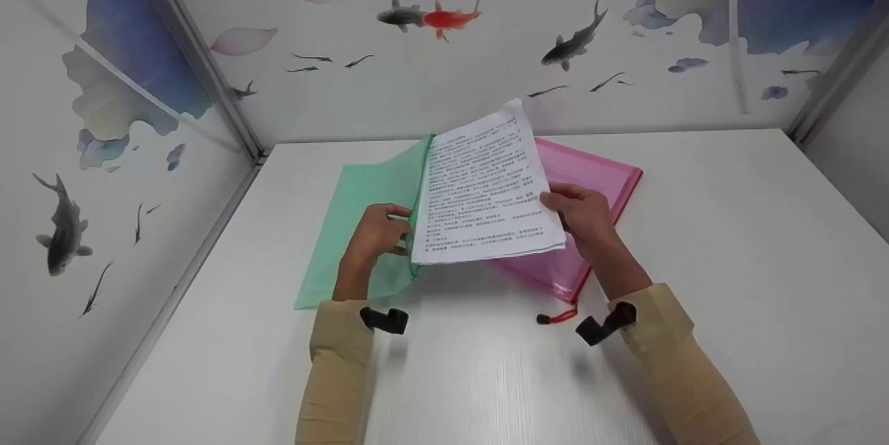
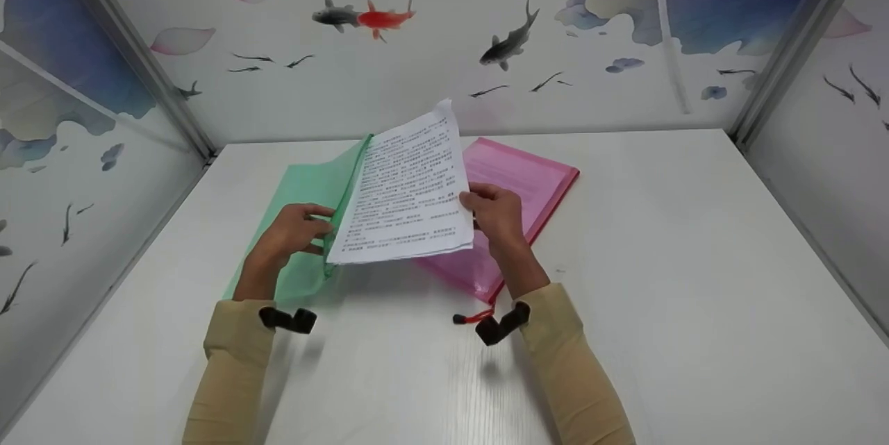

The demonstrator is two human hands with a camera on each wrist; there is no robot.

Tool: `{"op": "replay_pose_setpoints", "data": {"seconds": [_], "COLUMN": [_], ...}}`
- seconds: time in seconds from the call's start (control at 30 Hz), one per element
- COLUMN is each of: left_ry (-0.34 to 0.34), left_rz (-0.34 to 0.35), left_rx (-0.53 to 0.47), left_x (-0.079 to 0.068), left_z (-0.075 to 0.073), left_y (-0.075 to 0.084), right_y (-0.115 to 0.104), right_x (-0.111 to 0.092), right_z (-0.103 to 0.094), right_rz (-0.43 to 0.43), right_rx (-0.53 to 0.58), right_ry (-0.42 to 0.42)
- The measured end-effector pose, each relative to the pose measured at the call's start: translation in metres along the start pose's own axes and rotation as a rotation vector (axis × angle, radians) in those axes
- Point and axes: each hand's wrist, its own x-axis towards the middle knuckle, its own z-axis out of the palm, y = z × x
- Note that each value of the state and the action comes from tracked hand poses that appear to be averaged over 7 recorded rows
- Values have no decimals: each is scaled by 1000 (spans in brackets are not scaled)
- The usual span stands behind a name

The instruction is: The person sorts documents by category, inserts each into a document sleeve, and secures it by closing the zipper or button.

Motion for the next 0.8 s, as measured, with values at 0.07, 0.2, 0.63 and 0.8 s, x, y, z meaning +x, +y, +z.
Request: {"op": "replay_pose_setpoints", "data": {"seconds": [0.07,0.2,0.63,0.8], "left_ry": [1,19,40,1], "left_rz": [11,27,67,63], "left_rx": [21,75,243,159], "left_x": [-1,-2,-16,-14], "left_z": [1,2,10,13], "left_y": [0,2,14,12], "right_y": [0,-1,-6,-4], "right_x": [0,-1,-6,-7], "right_z": [0,0,2,4], "right_rz": [3,-1,-30,-36], "right_rx": [0,-16,-37,-28], "right_ry": [0,2,32,22]}}
